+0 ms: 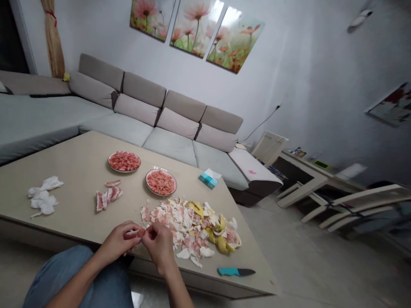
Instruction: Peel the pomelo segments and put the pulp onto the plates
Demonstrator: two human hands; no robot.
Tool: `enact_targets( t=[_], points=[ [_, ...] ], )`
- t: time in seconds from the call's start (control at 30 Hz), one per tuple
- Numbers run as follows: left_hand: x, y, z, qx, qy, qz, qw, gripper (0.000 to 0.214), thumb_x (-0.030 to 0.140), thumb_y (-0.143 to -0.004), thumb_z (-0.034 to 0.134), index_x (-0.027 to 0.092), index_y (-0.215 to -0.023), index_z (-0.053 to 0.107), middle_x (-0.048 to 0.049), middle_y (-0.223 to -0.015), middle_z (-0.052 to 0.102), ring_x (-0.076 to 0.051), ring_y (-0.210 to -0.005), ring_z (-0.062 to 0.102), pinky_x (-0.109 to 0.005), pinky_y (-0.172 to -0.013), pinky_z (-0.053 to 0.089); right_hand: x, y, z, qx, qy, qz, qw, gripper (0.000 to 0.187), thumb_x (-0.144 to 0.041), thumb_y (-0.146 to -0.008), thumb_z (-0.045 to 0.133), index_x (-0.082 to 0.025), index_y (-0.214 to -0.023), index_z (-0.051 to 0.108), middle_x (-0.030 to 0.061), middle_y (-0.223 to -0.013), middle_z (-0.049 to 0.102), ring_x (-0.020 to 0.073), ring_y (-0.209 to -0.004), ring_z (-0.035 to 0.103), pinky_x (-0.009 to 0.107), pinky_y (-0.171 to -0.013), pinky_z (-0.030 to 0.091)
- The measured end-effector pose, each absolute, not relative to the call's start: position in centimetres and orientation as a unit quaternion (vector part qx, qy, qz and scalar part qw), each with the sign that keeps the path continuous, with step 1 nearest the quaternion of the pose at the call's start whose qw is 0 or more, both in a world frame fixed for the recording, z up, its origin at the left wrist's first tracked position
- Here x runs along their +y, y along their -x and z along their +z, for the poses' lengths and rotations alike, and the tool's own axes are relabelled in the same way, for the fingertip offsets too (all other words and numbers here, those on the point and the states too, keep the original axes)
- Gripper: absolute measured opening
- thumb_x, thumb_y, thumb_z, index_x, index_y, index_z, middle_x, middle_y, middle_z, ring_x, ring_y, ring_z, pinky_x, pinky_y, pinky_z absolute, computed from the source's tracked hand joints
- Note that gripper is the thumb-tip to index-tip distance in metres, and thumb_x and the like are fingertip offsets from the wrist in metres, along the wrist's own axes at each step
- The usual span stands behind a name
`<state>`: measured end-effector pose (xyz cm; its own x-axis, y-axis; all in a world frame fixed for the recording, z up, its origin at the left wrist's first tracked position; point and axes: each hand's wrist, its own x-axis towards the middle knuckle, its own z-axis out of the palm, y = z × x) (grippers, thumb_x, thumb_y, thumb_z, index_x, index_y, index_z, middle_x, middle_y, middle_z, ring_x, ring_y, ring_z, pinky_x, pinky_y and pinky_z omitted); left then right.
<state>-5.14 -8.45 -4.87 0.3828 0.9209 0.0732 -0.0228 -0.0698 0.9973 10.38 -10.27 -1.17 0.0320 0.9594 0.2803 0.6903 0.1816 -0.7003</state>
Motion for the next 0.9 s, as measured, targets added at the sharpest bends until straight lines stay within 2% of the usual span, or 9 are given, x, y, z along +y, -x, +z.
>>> enact_targets(
  t=[0.07, 0.17, 0.37, 0.5, 0.57, 0.7, 0.9],
  points=[
    [-8.5, 5.2, -4.8, 0.37, -0.571, 0.385, 0.624, 0.026, 0.036, -0.075, 0.067, 0.015, -0.091, 0.067, -0.0028, -0.079, 0.06, -0.013, -0.053, 0.057, -0.018, -0.036, 0.038, -10.1, -10.7, -1.1, -0.66, 0.609, 0.222, 0.38, 0.013, -0.017, -0.068, 0.059, -0.016, -0.056, 0.059, -0.003, -0.051, 0.049, 0.011, -0.05, 0.044, 0.021, -0.049, 0.03],
    [-8.6, 5.4, -4.5, 0.333, -0.536, 0.359, 0.688, 0.031, 0.035, -0.072, 0.071, 0.014, -0.093, 0.064, 0.0008, -0.066, 0.058, -0.011, -0.051, 0.055, -0.016, -0.037, 0.037, -9.9, -11.4, -1.0, -0.643, 0.597, 0.285, 0.386, 0.012, -0.02, -0.07, 0.059, -0.016, -0.059, 0.06, -0.004, -0.051, 0.049, 0.01, -0.048, 0.044, 0.02, -0.046, 0.032],
    [-8.6, 6.0, -3.9, 0.304, -0.509, 0.358, 0.721, 0.03, 0.032, -0.072, 0.073, 0.014, -0.093, 0.063, 0.0002, -0.069, 0.059, -0.01, -0.054, 0.055, -0.016, -0.039, 0.038, -10.3, -12.8, -0.4, -0.627, 0.558, 0.393, 0.376, 0.024, -0.035, -0.081, 0.058, -0.014, -0.075, 0.068, -0.0012, -0.055, 0.057, 0.0115, -0.049, 0.053, 0.021, -0.049, 0.042],
    [-8.7, 5.9, -3.7, 0.294, -0.516, 0.356, 0.721, 0.028, 0.032, -0.073, 0.072, 0.013, -0.091, 0.063, -0.0017, -0.075, 0.062, -0.01, -0.054, 0.056, -0.016, -0.038, 0.038, -11.1, -12.6, 0.3, -0.628, 0.543, 0.396, 0.392, 0.026, -0.038, -0.082, 0.062, -0.016, -0.092, 0.072, 0.0029, -0.07, 0.065, 0.0123, -0.054, 0.058, 0.022, -0.051, 0.044],
    [-8.8, 5.8, -3.7, 0.294, -0.518, 0.357, 0.719, 0.028, 0.032, -0.073, 0.072, 0.013, -0.091, 0.064, -0.0022, -0.075, 0.063, -0.009, -0.053, 0.056, -0.015, -0.038, 0.037, -11.4, -12.1, 0.6, -0.651, 0.547, 0.354, 0.39, 0.021, -0.034, -0.081, 0.063, -0.017, -0.086, 0.075, 0.0036, -0.073, 0.066, 0.0127, -0.057, 0.058, 0.023, -0.053, 0.043],
    [-9.0, 5.8, -3.7, 0.299, -0.512, 0.354, 0.723, 0.029, 0.032, -0.072, 0.073, 0.014, -0.093, 0.063, -0.0012, -0.073, 0.063, -0.009, -0.052, 0.057, -0.015, -0.037, 0.037, -11.6, -11.4, 1.1, -0.679, 0.565, 0.272, 0.382, 0.014, -0.022, -0.076, 0.062, -0.017, -0.067, 0.072, 0.0004, -0.061, 0.062, 0.0124, -0.057, 0.052, 0.022, -0.053, 0.037],
    [-8.5, 5.8, -4.0, 0.295, -0.439, 0.413, 0.741, 0.031, 0.034, -0.075, 0.074, 0.015, -0.091, 0.057, 0.0005, -0.068, 0.062, -0.008, -0.052, 0.054, -0.013, -0.038, 0.039, -11.4, -11.3, 0.9, -0.643, 0.571, 0.297, 0.415, 0.007, -0.016, -0.066, 0.061, -0.017, -0.059, 0.062, -0.0046, -0.055, 0.049, 0.0095, -0.052, 0.041, 0.021, -0.049, 0.029]
  ],
)
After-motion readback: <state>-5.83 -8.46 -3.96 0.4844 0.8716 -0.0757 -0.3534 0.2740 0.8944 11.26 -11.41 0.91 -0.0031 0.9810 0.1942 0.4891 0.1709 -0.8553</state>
